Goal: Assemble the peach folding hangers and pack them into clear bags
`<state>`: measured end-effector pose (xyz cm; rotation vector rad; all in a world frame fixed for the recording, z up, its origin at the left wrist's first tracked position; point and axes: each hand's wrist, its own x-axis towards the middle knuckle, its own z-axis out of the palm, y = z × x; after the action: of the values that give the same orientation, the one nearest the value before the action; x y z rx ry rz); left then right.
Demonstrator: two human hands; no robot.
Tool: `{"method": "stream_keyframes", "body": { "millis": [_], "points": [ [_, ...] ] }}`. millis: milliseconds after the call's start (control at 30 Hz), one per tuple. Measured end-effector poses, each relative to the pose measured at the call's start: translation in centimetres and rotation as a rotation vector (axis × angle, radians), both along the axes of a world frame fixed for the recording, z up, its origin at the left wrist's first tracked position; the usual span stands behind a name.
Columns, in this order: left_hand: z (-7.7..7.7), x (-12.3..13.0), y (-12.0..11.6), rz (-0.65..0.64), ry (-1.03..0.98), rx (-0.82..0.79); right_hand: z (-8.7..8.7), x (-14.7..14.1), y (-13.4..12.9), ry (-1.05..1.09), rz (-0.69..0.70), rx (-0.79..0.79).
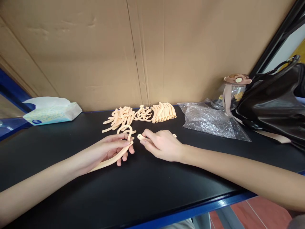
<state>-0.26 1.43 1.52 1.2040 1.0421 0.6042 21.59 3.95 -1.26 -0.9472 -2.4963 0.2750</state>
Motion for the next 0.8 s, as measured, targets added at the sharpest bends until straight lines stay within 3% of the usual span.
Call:
{"method": "stream_keyframes", "body": {
  "millis": [167, 300, 533, 800],
  "points": [
    [-0.08, -0.02, -0.02, -0.001, -0.035, -0.002, -0.33, 0.04, 0.07, -0.073, 0.138, 0.113],
    [0.00, 0.06, -0.06, -0.012, -0.020, 0.018, -0.29, 0.08, 0.19, -0.099, 0.130, 0.181],
    [0.24, 0.23, -0.07, 0.008, -0.018, 0.010, -0.02, 0.02, -0.07, -0.234, 0.147, 0.545],
    [0.25, 0.26, 0.09, 0.014, -0.019, -0.003, -0.08, -0.05, -0.07, -0.245, 0.126, 0.614]
  ]
}}
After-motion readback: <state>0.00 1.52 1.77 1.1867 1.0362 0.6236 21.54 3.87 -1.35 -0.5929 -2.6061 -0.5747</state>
